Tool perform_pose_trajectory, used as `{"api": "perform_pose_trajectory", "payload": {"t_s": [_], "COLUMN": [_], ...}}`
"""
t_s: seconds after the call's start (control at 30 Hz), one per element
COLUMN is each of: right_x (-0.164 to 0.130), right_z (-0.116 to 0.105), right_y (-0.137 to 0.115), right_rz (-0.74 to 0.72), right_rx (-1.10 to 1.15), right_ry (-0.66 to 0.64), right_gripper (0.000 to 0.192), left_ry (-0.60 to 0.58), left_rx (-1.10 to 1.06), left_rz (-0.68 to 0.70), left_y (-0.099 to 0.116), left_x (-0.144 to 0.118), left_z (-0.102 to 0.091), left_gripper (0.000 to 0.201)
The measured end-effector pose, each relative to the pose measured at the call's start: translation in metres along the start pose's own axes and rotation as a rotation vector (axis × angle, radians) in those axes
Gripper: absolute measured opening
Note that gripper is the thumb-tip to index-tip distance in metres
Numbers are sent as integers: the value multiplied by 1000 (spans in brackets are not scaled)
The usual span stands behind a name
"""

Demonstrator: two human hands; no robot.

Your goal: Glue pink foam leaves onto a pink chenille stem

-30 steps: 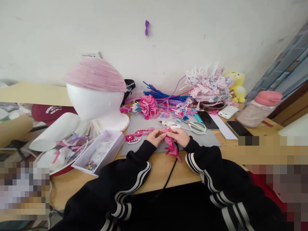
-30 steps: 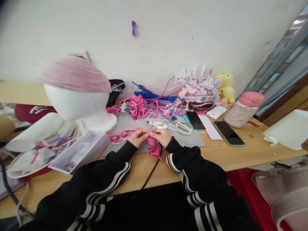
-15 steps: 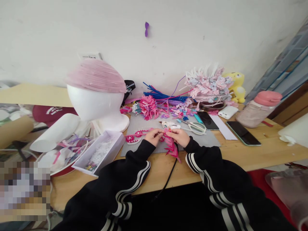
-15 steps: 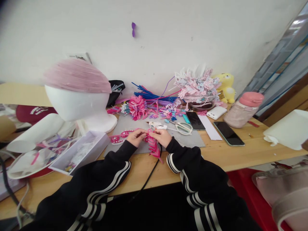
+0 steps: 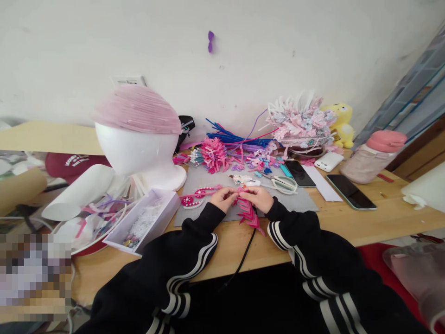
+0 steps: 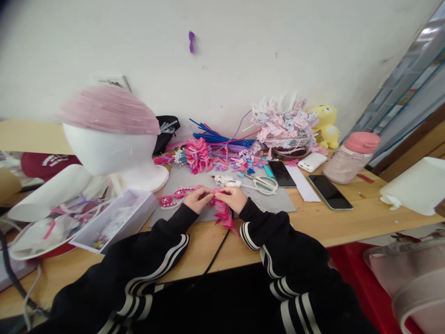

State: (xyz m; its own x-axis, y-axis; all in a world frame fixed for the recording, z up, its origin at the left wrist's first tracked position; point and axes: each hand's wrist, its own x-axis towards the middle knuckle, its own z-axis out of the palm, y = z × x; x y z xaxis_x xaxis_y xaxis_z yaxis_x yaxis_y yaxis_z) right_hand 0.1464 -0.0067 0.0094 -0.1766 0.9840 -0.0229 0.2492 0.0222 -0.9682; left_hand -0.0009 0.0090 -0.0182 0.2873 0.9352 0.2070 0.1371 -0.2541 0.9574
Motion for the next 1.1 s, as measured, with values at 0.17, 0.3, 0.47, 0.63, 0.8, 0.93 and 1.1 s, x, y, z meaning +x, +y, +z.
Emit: {"api": "perform_pose_trajectory", "payload": {"t_s": [0.17,0.3,0.47,0.63,0.8,0.93,1.1], "right_x": [-1,-1,-2,1,3,1,4], "right_z": [1,1,0,-1,-2,-2,6], "right_y": [-1,-3,-4,2,7,7,1], "right_rz": [12,18,-13,-38,-60,-76,-129], "right_rx": [14,1,-76,-111,-111,-112,-155], "right_ry": [-2,-14,-11,-7,-10,21,126], "right_gripper": [29,32,32,32,33,32,28], "left_ry": [21,37,-5,-113,-141,-119,-44], "left_rx": [-59,-61,-11,51,166,271,264], "left_rz": [-51,-66,-65,-70,25,89,80], "left_y": [3,2,-1,-5,-5,-3,-3], "left_x": [0,1,6,14,15,13,15], "left_z": [0,-1,-6,-16,-20,-20,-22], "left_gripper": [22,23,19,11,10,10,9]}}
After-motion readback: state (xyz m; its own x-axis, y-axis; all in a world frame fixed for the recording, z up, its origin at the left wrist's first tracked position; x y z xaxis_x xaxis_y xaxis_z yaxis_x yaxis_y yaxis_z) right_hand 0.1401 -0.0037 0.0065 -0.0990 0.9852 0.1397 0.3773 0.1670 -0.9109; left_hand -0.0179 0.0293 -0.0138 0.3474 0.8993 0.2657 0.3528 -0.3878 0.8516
